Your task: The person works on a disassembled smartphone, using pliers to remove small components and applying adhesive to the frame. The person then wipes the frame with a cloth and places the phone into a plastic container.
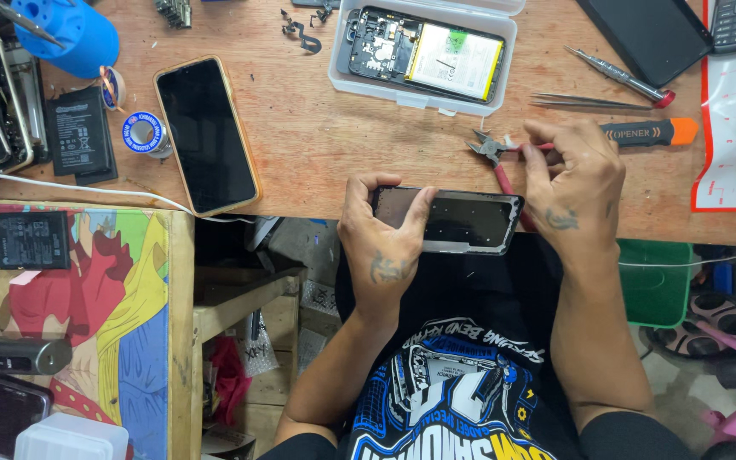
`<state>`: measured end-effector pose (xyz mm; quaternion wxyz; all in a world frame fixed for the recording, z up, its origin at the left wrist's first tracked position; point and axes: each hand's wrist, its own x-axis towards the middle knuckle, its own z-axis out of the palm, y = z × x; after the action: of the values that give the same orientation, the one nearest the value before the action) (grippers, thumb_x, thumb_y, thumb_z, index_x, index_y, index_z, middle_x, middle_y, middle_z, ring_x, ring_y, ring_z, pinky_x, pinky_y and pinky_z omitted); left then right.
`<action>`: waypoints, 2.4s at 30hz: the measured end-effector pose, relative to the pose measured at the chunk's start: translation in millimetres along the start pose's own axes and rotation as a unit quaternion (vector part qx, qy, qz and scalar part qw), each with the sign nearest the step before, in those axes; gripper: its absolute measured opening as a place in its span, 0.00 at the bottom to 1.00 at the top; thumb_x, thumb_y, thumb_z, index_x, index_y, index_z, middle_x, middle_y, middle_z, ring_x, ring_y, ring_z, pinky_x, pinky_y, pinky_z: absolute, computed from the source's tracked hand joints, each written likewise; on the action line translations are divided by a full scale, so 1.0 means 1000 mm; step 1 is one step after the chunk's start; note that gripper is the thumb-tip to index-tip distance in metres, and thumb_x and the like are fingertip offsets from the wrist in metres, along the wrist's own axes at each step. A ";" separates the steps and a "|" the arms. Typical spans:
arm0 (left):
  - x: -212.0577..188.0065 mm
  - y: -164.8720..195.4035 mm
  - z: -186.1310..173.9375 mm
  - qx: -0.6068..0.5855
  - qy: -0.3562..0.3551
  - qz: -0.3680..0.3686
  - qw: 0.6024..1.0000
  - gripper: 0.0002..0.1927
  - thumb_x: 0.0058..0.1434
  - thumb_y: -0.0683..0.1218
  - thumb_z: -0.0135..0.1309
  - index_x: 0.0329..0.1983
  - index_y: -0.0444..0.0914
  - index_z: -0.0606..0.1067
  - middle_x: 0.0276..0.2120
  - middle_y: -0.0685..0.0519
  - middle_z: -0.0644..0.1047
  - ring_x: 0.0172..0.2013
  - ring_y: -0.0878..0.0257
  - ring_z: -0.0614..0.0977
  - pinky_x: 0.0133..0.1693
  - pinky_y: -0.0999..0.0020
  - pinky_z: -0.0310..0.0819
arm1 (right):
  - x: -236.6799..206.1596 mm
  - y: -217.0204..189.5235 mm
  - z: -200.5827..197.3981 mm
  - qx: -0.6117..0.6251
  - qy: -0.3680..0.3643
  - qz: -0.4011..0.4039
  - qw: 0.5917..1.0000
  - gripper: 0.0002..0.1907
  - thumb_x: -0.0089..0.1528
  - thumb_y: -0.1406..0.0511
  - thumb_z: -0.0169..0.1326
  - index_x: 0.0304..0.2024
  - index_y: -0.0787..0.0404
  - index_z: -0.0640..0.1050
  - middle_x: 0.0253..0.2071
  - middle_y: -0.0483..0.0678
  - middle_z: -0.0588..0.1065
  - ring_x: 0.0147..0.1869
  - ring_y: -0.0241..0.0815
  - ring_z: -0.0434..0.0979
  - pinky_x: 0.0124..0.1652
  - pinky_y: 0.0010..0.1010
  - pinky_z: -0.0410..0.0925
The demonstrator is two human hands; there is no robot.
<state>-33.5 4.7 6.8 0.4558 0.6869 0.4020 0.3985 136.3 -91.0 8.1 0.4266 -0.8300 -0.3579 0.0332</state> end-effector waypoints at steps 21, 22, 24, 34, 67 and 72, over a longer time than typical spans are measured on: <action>0.003 -0.011 -0.008 -0.057 -0.048 -0.098 0.992 0.08 0.65 0.40 0.56 0.46 0.32 0.75 0.35 0.49 0.80 0.35 0.67 0.80 0.37 0.71 0.76 | -0.046 -0.030 0.020 -0.099 -0.115 -0.292 0.944 0.24 0.61 0.49 0.63 0.56 0.51 0.83 0.65 0.49 0.71 0.71 0.52 0.65 0.65 0.52 0.51; 0.004 -0.011 -0.007 -0.062 -0.048 -0.096 0.992 0.08 0.65 0.40 0.55 0.46 0.32 0.75 0.35 0.49 0.80 0.35 0.67 0.80 0.37 0.71 0.76 | -0.046 -0.028 0.021 -0.104 -0.108 -0.283 0.947 0.24 0.62 0.49 0.62 0.56 0.51 0.83 0.66 0.49 0.71 0.72 0.52 0.65 0.65 0.51 0.50; 0.002 -0.010 -0.008 -0.071 -0.048 -0.094 0.992 0.08 0.65 0.40 0.55 0.46 0.32 0.75 0.35 0.50 0.80 0.35 0.68 0.80 0.37 0.71 0.76 | -0.050 -0.024 0.020 -0.109 -0.098 -0.265 0.953 0.23 0.63 0.48 0.61 0.56 0.49 0.83 0.67 0.50 0.71 0.73 0.51 0.64 0.66 0.51 0.47; 0.005 -0.017 -0.010 -0.088 -0.061 -0.086 0.991 0.08 0.68 0.39 0.53 0.48 0.32 0.74 0.36 0.50 0.80 0.38 0.69 0.79 0.41 0.73 0.75 | -0.051 -0.006 -0.010 -0.137 -0.133 -0.254 0.948 0.21 0.62 0.51 0.63 0.56 0.46 0.82 0.69 0.48 0.70 0.76 0.52 0.62 0.70 0.54 0.43; 0.012 -0.014 -0.014 -0.081 -0.079 -0.105 0.988 0.08 0.68 0.41 0.53 0.47 0.33 0.75 0.34 0.50 0.80 0.35 0.68 0.80 0.39 0.71 0.75 | -0.042 -0.028 0.014 -0.037 -0.190 -0.250 0.949 0.08 0.51 0.63 0.69 0.30 0.53 0.82 0.64 0.49 0.71 0.75 0.55 0.62 0.69 0.58 0.47; 0.011 -0.013 -0.014 -0.077 -0.076 -0.089 0.990 0.07 0.69 0.41 0.53 0.46 0.33 0.75 0.35 0.49 0.81 0.37 0.67 0.81 0.41 0.70 0.76 | -0.039 -0.032 0.016 -0.035 -0.196 -0.253 0.947 0.08 0.50 0.62 0.70 0.31 0.51 0.83 0.63 0.49 0.72 0.74 0.54 0.62 0.68 0.58 0.47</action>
<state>-45.2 22.7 0.0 0.5703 0.6398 0.3933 0.3327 83.7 -92.2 11.7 0.3130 -0.7034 -0.6339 0.0734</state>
